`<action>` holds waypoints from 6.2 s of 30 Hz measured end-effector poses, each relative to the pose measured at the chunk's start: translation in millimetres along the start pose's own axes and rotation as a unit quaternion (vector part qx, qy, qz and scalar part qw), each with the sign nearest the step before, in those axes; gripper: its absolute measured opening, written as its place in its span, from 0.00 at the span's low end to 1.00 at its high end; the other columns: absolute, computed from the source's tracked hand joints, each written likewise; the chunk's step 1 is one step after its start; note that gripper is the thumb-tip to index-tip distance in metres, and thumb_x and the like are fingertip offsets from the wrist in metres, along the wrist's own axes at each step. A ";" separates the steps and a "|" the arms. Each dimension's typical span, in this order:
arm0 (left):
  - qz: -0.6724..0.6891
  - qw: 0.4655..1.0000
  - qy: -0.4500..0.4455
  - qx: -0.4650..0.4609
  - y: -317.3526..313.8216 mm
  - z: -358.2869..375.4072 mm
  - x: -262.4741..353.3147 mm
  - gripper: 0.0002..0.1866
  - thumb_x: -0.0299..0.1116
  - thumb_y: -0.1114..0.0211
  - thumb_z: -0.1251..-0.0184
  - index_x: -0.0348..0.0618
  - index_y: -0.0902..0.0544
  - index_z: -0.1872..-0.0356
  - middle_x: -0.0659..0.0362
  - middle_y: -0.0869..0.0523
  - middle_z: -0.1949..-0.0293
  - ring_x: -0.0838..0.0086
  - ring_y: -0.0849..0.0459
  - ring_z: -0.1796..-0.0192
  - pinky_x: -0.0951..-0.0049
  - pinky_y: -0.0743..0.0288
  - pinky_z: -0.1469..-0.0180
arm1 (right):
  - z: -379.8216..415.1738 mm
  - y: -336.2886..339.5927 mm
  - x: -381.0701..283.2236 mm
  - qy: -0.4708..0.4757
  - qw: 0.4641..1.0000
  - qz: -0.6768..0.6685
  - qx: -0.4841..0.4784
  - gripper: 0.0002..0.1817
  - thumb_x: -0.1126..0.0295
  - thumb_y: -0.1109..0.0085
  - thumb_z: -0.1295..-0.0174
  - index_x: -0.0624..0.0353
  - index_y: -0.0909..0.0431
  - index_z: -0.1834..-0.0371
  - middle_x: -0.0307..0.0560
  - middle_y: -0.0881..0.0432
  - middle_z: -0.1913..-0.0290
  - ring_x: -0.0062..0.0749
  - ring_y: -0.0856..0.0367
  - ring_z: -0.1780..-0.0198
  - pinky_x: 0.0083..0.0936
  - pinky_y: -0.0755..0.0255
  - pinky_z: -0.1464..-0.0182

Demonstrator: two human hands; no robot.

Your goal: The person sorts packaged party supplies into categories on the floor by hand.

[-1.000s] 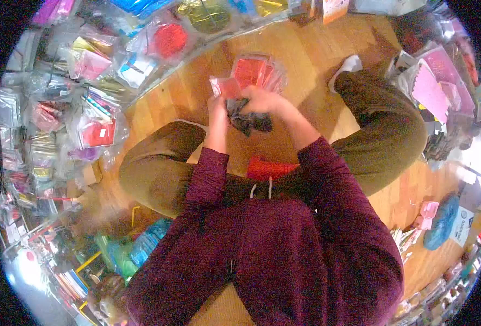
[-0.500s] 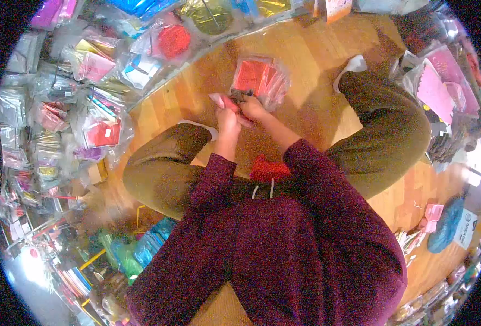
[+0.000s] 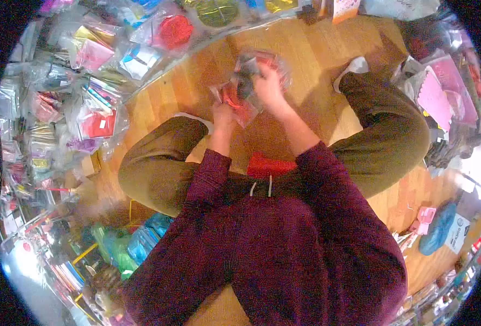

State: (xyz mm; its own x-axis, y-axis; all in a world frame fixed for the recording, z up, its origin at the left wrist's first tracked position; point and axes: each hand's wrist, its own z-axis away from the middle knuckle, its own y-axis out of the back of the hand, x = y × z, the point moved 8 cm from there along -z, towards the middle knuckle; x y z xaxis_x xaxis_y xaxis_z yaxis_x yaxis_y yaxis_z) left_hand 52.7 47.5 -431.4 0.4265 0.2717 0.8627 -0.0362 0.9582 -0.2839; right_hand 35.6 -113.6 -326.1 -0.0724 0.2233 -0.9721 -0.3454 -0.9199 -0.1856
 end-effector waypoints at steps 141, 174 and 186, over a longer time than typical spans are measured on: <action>-0.060 0.996 0.033 0.066 -3.7 31.6 55.1 0.11 0.25 0.53 0.45 0.36 0.29 0.61 0.57 0.25 0.68 0.74 0.25 0.68 0.73 0.30 0.70 | 54.0 -71.1 31.2 0.120 0.971 0.196 -0.062 0.17 0.76 0.56 0.54 0.63 0.30 0.57 0.62 0.27 0.62 0.51 0.28 0.58 0.31 0.33 0.58; 0.019 0.995 -0.018 0.092 24.8 14.0 31.0 0.10 0.18 0.56 0.49 0.32 0.28 0.67 0.55 0.23 0.71 0.68 0.22 0.71 0.72 0.27 0.71 | -58.4 126.8 140.9 -0.140 0.784 0.604 -0.012 0.15 0.67 0.53 0.51 0.59 0.29 0.59 0.56 0.26 0.58 0.48 0.28 0.56 0.38 0.33 0.57; 0.043 0.993 -0.013 0.106 41.5 0.5 17.4 0.12 0.17 0.55 0.53 0.33 0.27 0.66 0.55 0.23 0.69 0.69 0.22 0.69 0.72 0.26 0.66 | 34.8 -1.1 155.9 0.222 0.753 0.578 -0.222 0.14 0.71 0.55 0.54 0.62 0.28 0.64 0.52 0.34 0.49 0.38 0.31 0.53 0.32 0.32 0.56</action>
State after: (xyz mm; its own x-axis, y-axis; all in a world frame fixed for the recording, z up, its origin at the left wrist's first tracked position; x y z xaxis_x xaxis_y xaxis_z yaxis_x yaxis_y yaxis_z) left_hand 58.2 92.1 -428.0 0.3906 0.3523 0.8505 -0.2616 0.9283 -0.2644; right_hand -7.8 -66.5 -472.4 0.2695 -0.8489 -0.4547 0.0622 -0.4559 0.8879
